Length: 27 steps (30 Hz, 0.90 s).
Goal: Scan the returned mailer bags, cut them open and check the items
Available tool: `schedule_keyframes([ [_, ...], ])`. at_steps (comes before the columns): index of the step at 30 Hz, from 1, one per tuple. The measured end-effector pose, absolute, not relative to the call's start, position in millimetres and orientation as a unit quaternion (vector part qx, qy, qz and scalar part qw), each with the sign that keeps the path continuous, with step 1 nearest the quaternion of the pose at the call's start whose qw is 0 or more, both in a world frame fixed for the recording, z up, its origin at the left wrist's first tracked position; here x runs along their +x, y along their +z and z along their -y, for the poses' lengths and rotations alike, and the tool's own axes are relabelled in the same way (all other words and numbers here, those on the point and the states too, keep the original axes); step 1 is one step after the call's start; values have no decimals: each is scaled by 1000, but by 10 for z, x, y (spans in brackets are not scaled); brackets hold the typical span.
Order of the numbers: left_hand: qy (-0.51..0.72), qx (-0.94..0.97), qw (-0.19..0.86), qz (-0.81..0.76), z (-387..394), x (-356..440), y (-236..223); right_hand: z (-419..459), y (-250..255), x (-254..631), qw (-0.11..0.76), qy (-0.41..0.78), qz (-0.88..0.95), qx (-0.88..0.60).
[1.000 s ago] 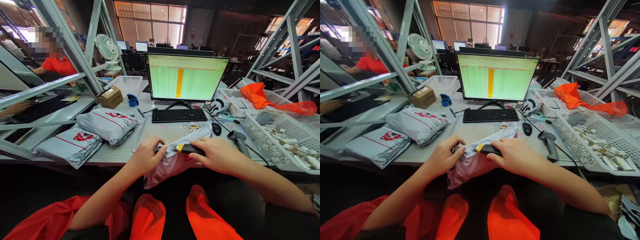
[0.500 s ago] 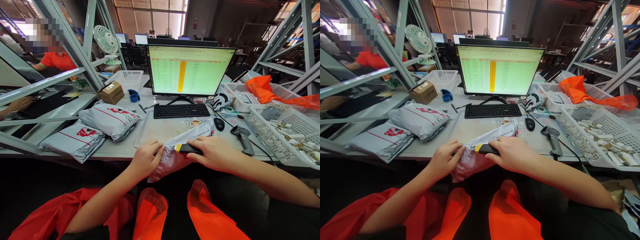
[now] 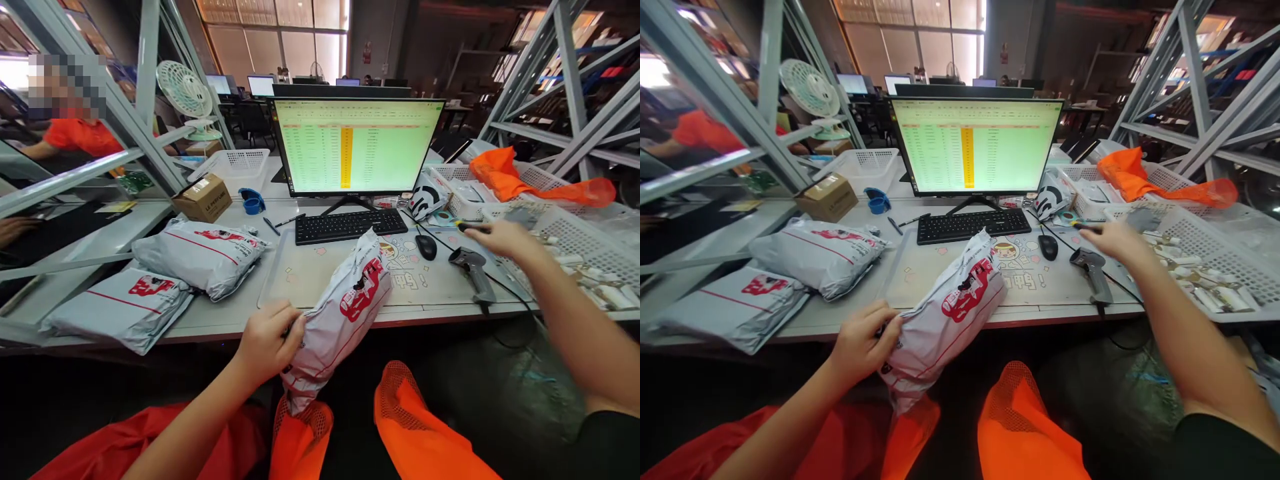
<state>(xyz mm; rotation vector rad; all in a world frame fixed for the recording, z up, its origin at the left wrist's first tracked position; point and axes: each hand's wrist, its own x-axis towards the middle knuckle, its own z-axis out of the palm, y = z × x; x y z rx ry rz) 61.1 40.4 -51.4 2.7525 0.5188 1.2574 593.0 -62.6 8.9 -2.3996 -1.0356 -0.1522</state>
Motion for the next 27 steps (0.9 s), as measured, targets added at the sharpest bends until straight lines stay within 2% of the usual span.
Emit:
schedule_keyframes([
  [3,299,911,123,-256,-493,722,-347,478,-457,5730,156,8,427,-891],
  [6,174,914,210,-299,-653,843,-236,306,-850,5202,140,-1,460,-877],
  [9,96,907,300,-279,-795,947,-182,264,-863,4568,227,-74,520,-820],
  [12,40,898,359,-250,-845,1043,-155,372,-635,3876,359,-131,684,-621],
  [15,34,898,391,-200,-786,1120,-152,474,-442,3329,303,-118,807,-493],
  [17,64,905,375,-189,-704,1148,-163,487,-403,3154,257,-132,830,-476],
  [20,94,927,304,-198,-603,1138,-190,508,-437,3156,240,-178,849,-437],
  [23,132,955,151,-218,-670,1028,-216,645,-490,3324,244,-212,865,-384],
  [27,135,938,-87,-307,-1079,683,-228,947,-577,3665,227,-190,884,-362],
])
